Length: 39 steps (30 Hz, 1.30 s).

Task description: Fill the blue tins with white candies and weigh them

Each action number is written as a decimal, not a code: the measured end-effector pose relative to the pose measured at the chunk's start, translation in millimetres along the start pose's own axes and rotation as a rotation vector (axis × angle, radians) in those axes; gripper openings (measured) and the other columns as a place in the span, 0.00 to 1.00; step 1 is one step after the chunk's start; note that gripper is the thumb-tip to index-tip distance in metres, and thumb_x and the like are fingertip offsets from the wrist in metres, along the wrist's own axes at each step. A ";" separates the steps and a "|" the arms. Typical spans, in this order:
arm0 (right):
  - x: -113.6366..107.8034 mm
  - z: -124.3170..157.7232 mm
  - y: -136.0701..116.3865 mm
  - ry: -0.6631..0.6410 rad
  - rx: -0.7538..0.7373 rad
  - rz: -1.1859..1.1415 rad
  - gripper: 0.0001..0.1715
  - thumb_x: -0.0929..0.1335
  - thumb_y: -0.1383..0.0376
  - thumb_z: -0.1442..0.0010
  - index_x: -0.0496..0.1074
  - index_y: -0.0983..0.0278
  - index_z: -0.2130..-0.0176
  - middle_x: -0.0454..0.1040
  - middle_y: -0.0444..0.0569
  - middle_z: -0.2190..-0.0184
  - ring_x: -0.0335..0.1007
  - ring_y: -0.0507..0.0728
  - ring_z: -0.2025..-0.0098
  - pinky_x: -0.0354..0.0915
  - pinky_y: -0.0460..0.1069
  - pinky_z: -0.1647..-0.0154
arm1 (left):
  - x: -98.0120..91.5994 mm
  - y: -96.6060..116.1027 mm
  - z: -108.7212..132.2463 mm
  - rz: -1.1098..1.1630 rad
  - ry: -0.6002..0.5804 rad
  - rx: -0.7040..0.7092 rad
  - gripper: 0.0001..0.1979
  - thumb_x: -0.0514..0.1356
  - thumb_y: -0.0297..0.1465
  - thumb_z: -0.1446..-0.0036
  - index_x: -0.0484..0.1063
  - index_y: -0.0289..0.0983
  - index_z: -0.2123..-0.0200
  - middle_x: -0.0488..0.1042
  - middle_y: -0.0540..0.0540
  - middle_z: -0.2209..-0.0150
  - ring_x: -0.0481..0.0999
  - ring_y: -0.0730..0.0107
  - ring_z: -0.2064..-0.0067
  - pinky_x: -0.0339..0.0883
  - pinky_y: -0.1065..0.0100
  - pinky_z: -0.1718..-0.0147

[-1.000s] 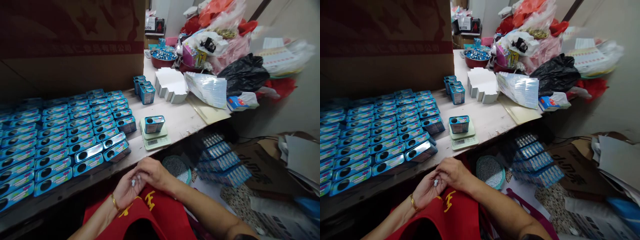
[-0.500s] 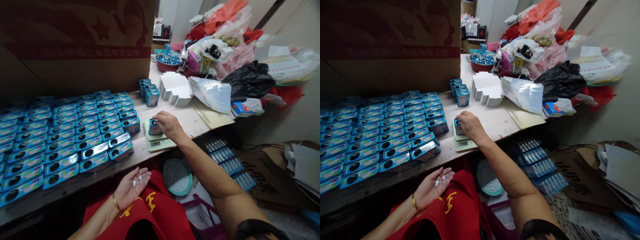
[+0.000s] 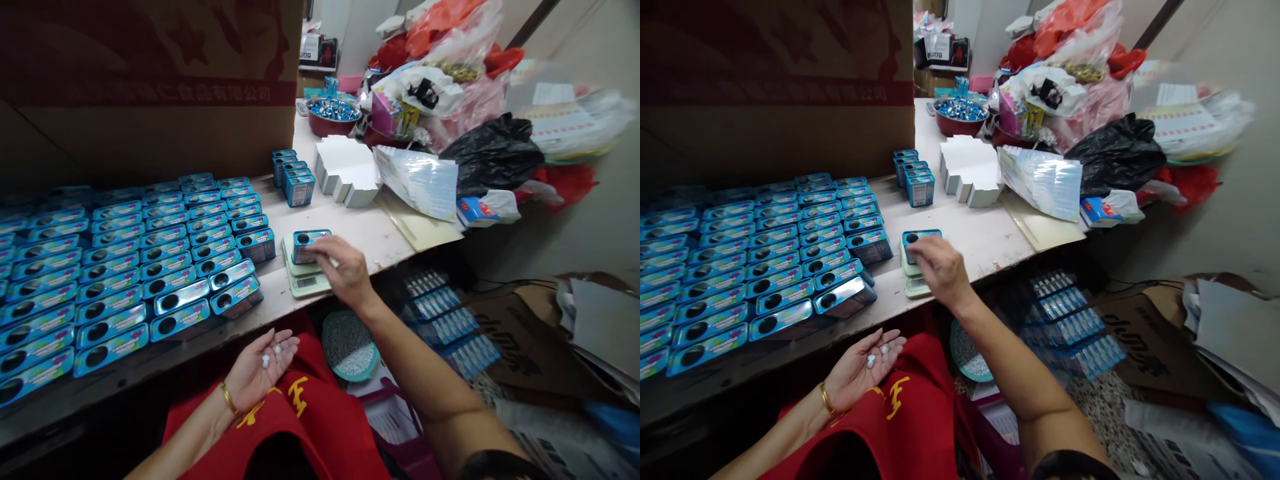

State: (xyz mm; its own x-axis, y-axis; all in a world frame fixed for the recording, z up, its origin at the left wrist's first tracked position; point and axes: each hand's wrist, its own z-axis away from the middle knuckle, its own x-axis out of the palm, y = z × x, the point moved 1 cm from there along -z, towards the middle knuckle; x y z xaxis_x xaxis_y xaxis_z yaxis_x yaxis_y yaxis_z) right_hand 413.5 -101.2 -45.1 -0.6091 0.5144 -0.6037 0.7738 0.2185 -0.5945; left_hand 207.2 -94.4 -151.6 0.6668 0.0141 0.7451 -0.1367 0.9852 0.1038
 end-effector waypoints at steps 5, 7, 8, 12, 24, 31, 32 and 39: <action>46.7 77.8 -41.7 -0.623 -0.197 0.127 0.10 0.60 0.68 0.42 0.66 0.66 0.60 0.68 0.49 0.66 0.62 0.53 0.62 0.62 0.47 0.63 | 3.3 0.0 0.6 0.026 -0.117 0.024 0.12 0.50 0.31 0.43 0.69 0.29 0.64 0.75 0.42 0.69 0.75 0.70 0.67 0.68 0.69 0.64; 60.3 99.6 -48.4 -0.688 -0.208 0.229 0.11 0.61 0.69 0.43 0.64 0.67 0.58 0.67 0.51 0.63 0.60 0.55 0.60 0.61 0.49 0.62 | 4.0 0.2 1.3 0.023 -0.123 -0.010 0.14 0.49 0.32 0.43 0.68 0.29 0.60 0.75 0.42 0.68 0.74 0.73 0.70 0.68 0.71 0.68; 64.5 106.5 -49.5 -0.696 -0.213 0.255 0.11 0.61 0.70 0.44 0.64 0.67 0.59 0.67 0.51 0.63 0.60 0.55 0.60 0.60 0.49 0.62 | 4.1 0.3 1.6 0.014 -0.114 -0.033 0.15 0.49 0.33 0.43 0.67 0.30 0.58 0.74 0.41 0.67 0.74 0.73 0.70 0.68 0.72 0.70; 70.5 114.0 -46.4 -0.702 -0.233 0.244 0.06 0.61 0.71 0.44 0.64 0.67 0.63 0.67 0.49 0.65 0.60 0.54 0.63 0.60 0.48 0.63 | 4.7 -0.4 1.8 0.005 -0.084 -0.071 0.18 0.48 0.34 0.42 0.64 0.30 0.53 0.74 0.40 0.64 0.74 0.72 0.70 0.68 0.72 0.72; 13.5 52.6 22.0 0.198 0.347 -0.014 0.19 0.63 0.65 0.45 0.61 0.60 0.52 0.67 0.49 0.57 0.64 0.56 0.56 0.64 0.51 0.59 | 6.1 -2.6 3.3 -0.053 0.064 -0.038 0.11 0.53 0.30 0.45 0.69 0.27 0.64 0.75 0.37 0.66 0.75 0.69 0.68 0.69 0.72 0.70; 10.5 -6.5 74.2 -0.042 0.201 -0.038 0.29 0.64 0.69 0.50 0.59 0.60 0.48 0.64 0.50 0.52 0.61 0.56 0.52 0.63 0.51 0.58 | 5.6 -4.0 3.9 0.019 0.059 -0.037 0.11 0.53 0.31 0.45 0.69 0.28 0.68 0.75 0.38 0.71 0.74 0.72 0.74 0.67 0.75 0.76; 12.3 -14.4 75.2 -0.059 0.177 -0.032 0.26 0.64 0.69 0.51 0.61 0.60 0.50 0.66 0.49 0.54 0.62 0.56 0.53 0.63 0.52 0.58 | 5.3 -3.2 3.9 0.031 0.059 -0.034 0.11 0.53 0.31 0.46 0.69 0.28 0.69 0.75 0.38 0.71 0.74 0.72 0.75 0.67 0.75 0.77; 40.6 -96.0 84.9 0.143 0.184 0.028 0.23 0.64 0.67 0.51 0.63 0.61 0.53 0.66 0.49 0.56 0.63 0.57 0.56 0.63 0.51 0.59 | -2.6 4.4 1.8 0.081 0.070 0.011 0.11 0.55 0.32 0.47 0.71 0.28 0.71 0.75 0.39 0.74 0.73 0.72 0.76 0.64 0.75 0.79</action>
State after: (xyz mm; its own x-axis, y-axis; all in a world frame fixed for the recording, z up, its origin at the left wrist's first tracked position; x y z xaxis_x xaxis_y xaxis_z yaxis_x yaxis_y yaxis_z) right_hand 471.1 17.8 -69.1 -0.5469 0.6335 -0.5474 0.7374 0.0548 -0.6733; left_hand 203.5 -90.4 -151.9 0.7032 0.1056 0.7031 -0.1997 0.9784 0.0528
